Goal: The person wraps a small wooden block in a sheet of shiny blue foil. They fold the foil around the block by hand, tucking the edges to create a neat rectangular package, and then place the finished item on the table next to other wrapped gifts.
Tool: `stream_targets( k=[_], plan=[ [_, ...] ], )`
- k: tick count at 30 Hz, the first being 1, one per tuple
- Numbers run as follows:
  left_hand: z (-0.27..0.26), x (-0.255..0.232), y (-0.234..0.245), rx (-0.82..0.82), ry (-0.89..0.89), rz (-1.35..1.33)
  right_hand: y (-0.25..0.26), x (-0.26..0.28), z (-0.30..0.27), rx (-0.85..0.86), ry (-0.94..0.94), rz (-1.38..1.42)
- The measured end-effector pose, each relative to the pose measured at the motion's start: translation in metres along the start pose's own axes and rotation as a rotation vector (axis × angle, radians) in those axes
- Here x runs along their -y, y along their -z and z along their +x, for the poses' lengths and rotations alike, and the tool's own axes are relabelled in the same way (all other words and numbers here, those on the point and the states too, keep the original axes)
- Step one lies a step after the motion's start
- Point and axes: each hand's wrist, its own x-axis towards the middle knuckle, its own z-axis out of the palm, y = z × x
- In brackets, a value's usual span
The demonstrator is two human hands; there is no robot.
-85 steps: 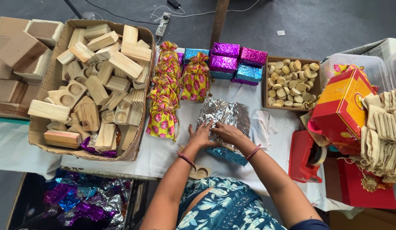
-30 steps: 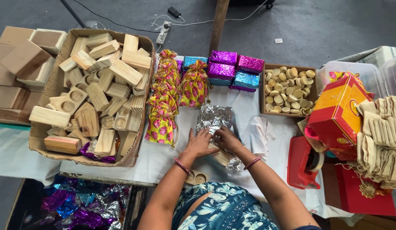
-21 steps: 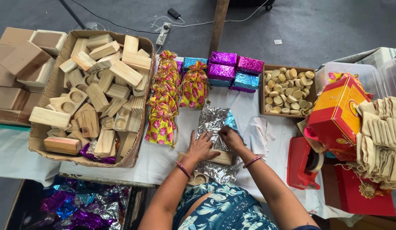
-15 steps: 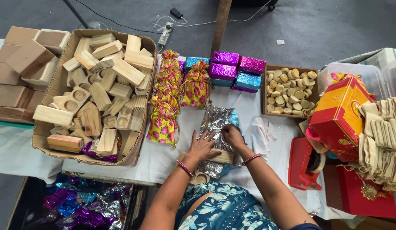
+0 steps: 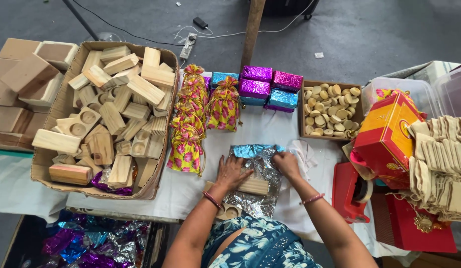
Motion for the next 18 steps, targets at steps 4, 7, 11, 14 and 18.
stream_targets(
  k=[4, 7, 11, 14, 18],
  plan=[
    [0.015, 0.003, 0.001, -0.022, -0.021, 0.013, 0.001, 0.049, -0.045, 0.069, 0.103, -0.422],
    [0.032, 0.012, 0.002, -0.096, -0.102, 0.029, -0.001, 0.066, -0.037, -0.011, 0.427, -0.643],
    [0.036, 0.013, 0.022, -0.161, -0.124, 0.239, 0.008, 0.097, -0.026, 0.099, 0.362, -0.76],
    [0.037, 0.02, 0.006, -0.149, -0.099, 0.274, 0.007, 0.103, -0.037, 0.098, 0.234, -0.62],
    [0.013, 0.007, 0.005, -0.067, -0.137, 0.031, 0.0, 0.088, -0.087, -0.005, 0.528, -0.449]
  ],
)
